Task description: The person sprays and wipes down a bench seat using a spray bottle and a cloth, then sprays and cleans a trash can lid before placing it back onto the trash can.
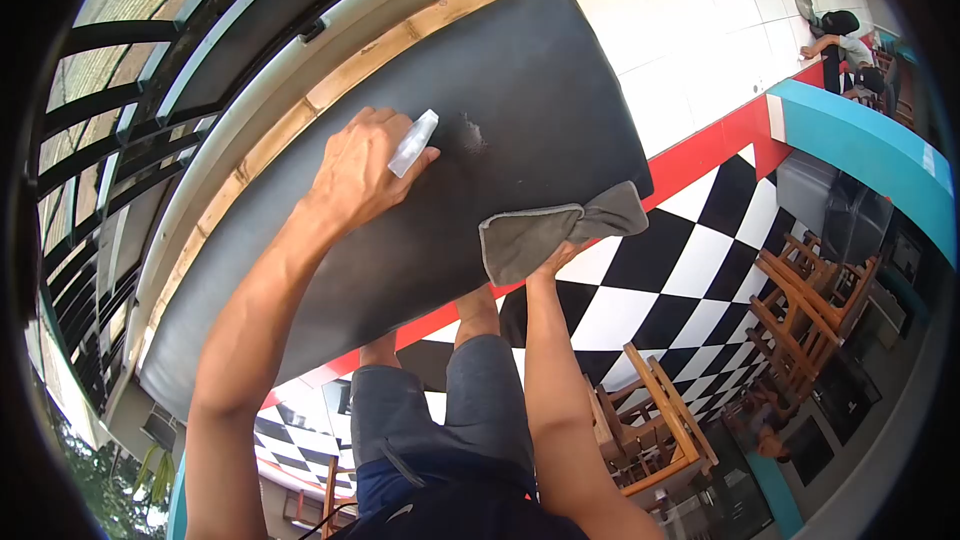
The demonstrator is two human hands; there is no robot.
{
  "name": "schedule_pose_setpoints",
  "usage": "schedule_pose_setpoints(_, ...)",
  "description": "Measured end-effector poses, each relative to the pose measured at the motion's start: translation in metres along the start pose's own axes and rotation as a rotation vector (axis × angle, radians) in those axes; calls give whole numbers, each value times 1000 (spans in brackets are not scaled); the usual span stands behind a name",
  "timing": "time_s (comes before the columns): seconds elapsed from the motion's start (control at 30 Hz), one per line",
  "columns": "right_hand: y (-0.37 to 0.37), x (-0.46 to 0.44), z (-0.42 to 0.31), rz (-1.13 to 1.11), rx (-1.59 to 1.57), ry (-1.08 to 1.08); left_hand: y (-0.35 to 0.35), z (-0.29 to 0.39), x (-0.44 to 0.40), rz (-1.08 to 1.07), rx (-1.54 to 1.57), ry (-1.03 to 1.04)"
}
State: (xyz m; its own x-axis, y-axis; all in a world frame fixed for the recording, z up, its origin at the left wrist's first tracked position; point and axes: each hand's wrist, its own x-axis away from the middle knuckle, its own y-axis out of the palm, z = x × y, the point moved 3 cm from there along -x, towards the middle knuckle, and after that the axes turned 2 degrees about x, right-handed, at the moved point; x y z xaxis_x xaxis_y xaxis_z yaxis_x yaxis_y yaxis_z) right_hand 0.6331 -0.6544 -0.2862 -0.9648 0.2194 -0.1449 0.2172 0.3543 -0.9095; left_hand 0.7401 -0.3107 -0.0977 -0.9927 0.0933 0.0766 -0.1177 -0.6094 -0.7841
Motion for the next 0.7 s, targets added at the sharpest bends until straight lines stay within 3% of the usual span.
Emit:
schedule_pose_setpoints(0.03, 0, 2, 6, 12, -31, 37, -14, -4, -3, 69, -1, 45)
schedule_pose_setpoints(0.07, 6, 3, 24, -61, 154, -92, -21, -16, -2, -5, -32, -17)
schedule_pose_setpoints(0.1, 1, -2, 24, -108, 220, -123, -20, -28, 8, 59, -77, 49)
schedule_pose_setpoints(0.17, -5, -25, 12, -132, 290, -187, -23, -51, 35, -165, -92, -128)
schedule_pose_setpoints(0.23, -11, -64, -15, -81, 310, -241, -54, -43, 65, -65, -12, -207)
schedule_pose_setpoints(0.3, -14, -136, -66, -128, 286, -203, -76, -47, 105, 273, 26, -136)
schedule_pose_setpoints(0.37, 14, -218, -123, -132, 177, -310, -77, -54, 156, 506, 100, -351)
schedule_pose_setpoints(0.43, 47, -241, -203, -251, 399, -415, -54, -63, 190, 745, 171, -366)
schedule_pose_setpoints(0.5, 45, -186, -290, -326, 208, -690, -41, -64, 201, 854, 184, -359)
schedule_pose_setpoints(0.53, 44, -139, -324, -492, -38, -793, -41, -63, 199, 855, 143, -391)
schedule_pose_setpoints(0.57, 41, -94, -353, -672, -29, -940, -40, -61, 198, 850, 102, -429)
schedule_pose_setpoints(0.6, 51, -47, -364, -782, -211, -953, -37, -62, 196, 865, 124, -420)
schedule_pose_setpoints(0.63, 58, -22, -371, -865, -188, -1013, -37, -64, 196, 878, 142, -410)
schedule_pose_setpoints(0.7, 57, -47, -365, -1010, -215, -1018, -31, -68, 197, 912, 180, -400)
